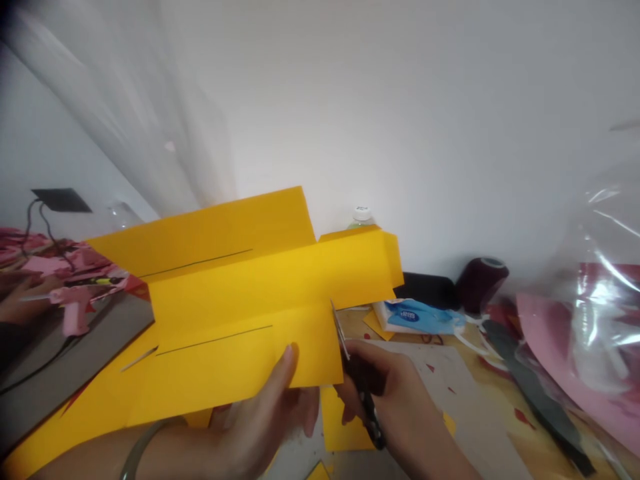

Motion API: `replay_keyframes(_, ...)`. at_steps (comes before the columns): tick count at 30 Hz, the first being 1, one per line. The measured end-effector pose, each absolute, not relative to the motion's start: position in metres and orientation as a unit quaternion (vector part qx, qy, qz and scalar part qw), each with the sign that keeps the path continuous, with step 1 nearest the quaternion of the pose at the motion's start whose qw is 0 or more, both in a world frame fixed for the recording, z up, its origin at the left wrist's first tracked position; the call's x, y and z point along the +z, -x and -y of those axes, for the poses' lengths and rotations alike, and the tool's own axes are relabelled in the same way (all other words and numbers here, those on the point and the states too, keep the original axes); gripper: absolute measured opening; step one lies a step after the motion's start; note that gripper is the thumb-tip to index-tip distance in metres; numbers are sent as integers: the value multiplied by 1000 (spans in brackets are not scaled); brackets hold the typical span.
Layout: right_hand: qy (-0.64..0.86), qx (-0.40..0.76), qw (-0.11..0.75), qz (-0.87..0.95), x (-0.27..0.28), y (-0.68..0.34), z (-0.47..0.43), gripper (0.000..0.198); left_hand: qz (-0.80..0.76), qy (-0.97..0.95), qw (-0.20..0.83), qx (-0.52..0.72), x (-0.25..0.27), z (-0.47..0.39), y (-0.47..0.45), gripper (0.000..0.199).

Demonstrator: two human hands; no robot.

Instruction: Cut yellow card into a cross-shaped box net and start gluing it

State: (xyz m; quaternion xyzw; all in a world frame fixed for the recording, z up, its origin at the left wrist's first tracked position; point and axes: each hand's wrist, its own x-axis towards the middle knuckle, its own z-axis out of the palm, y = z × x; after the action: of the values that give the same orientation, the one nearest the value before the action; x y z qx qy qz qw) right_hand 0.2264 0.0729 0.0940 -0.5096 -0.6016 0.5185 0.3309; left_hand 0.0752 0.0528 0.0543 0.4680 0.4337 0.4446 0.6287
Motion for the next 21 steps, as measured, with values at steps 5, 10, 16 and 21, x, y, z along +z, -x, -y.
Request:
replay_keyframes(5, 512, 502, 321, 618, 97, -225, -74, 15, -411, -459, 640, 459, 55, -53, -76, 70)
replay_keyframes(10, 510, 507, 328, 613, 98, -224, -73, 16, -391, -457, 645, 471, 59, -53, -78, 69)
replay_keyframes(16, 510, 480, 347, 624, 102, -224, -72, 12, -443, -444, 637, 447, 51, -53, -77, 70)
replay_keyframes(21, 512, 454, 359, 635, 105, -225, -73, 11, -412, -458, 646, 451, 53, -52, -74, 69)
